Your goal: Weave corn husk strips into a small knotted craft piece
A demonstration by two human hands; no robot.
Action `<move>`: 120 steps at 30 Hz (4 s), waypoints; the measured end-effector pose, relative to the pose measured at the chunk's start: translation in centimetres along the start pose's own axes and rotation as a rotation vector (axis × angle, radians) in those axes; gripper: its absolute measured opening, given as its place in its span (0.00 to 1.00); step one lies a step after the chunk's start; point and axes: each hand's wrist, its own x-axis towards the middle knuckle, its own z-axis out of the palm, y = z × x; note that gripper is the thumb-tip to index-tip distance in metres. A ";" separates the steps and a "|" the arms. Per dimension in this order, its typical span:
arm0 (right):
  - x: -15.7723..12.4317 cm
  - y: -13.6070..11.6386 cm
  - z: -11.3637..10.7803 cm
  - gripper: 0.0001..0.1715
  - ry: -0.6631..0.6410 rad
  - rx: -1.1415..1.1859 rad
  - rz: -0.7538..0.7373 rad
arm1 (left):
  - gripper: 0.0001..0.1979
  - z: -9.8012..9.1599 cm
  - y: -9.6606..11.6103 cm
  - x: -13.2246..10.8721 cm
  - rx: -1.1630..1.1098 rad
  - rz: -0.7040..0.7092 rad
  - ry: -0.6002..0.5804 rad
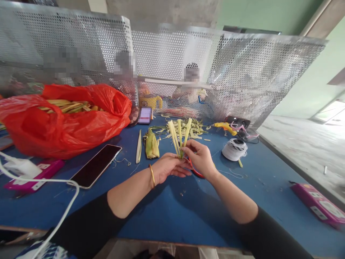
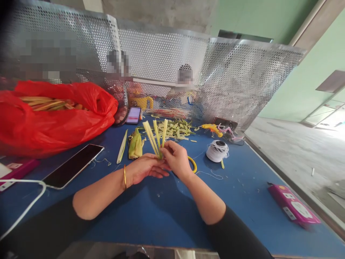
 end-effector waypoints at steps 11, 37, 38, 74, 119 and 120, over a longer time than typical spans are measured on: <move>-0.3 -0.1 -0.5 0.10 0.191 -0.335 -0.207 | 0.10 0.0 0.7 0.0 -0.087 -0.040 -0.031; 0.1 0.6 0.0 0.07 0.010 -0.084 0.026 | 0.13 -0.7 1.2 0.4 -0.256 -0.095 -0.041; 0.1 0.6 -0.1 0.07 0.011 -0.101 0.008 | 0.14 -0.7 1.3 0.4 -0.258 -0.085 -0.034; 0.4 0.2 -0.3 0.12 0.047 0.164 0.206 | 0.09 -0.3 1.1 0.1 -0.046 -0.017 0.039; -0.4 -0.6 1.2 0.23 -0.103 0.786 0.989 | 0.04 -1.1 1.8 0.5 -0.253 0.271 0.463; -0.5 -0.8 1.2 0.25 -0.196 0.759 0.923 | 0.03 -1.2 1.8 0.5 -0.229 0.260 0.455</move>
